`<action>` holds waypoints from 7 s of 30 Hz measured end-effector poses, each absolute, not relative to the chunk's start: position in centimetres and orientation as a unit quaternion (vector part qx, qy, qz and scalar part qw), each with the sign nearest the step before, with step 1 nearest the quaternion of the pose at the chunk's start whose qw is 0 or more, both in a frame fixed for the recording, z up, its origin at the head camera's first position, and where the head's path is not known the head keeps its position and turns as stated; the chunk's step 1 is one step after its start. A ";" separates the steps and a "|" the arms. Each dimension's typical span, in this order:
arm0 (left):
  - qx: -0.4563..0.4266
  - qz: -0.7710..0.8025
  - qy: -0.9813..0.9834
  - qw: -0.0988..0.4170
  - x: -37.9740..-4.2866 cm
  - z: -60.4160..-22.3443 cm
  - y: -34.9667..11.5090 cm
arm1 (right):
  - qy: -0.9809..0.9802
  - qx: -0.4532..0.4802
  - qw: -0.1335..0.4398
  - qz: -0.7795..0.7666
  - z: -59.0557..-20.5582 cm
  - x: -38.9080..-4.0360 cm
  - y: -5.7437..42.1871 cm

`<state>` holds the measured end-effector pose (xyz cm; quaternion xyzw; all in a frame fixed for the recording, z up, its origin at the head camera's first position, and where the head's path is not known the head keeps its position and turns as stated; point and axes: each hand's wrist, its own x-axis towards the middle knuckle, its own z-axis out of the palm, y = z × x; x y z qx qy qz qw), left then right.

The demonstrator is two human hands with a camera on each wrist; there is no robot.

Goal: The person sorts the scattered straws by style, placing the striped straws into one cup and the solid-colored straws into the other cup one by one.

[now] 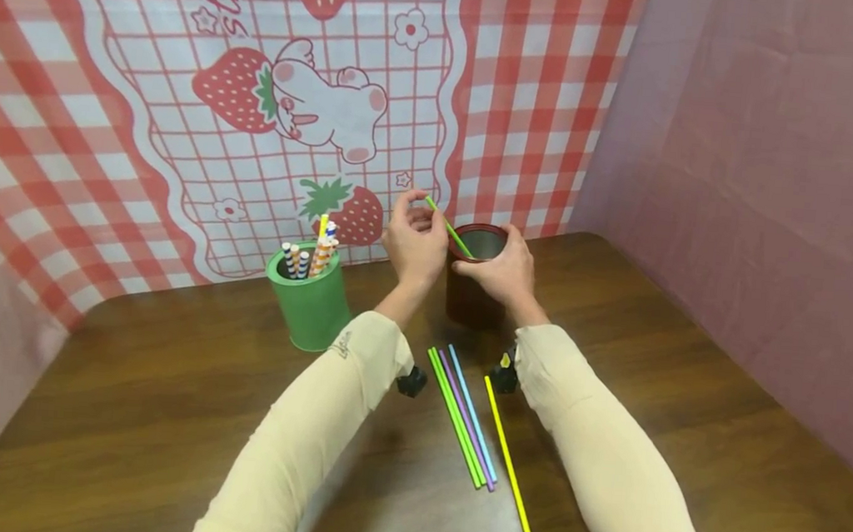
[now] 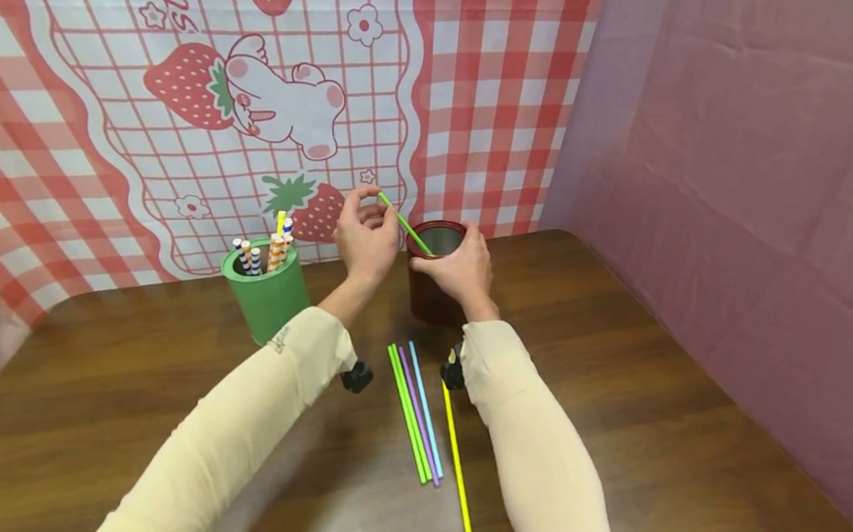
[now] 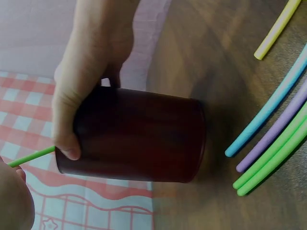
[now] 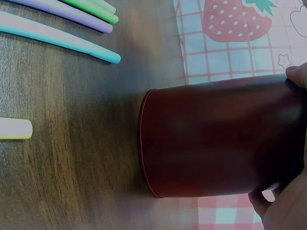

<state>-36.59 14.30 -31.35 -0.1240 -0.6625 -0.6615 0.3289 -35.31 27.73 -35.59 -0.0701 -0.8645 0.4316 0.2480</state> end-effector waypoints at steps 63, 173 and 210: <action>-0.295 -0.087 -0.951 -0.032 -27.6 -40.1 13.7 | -0.857 -0.073 0.239 0.451 -36.2 -35.4 27.9; -0.198 -0.540 -0.802 0.164 -33.3 -22.5 10.7 | -0.864 -0.071 0.248 0.432 -36.0 -35.5 27.8; -0.091 -0.594 -0.766 0.228 -37.0 -29.7 14.2 | -0.856 -0.062 0.255 0.445 -36.0 -35.7 27.8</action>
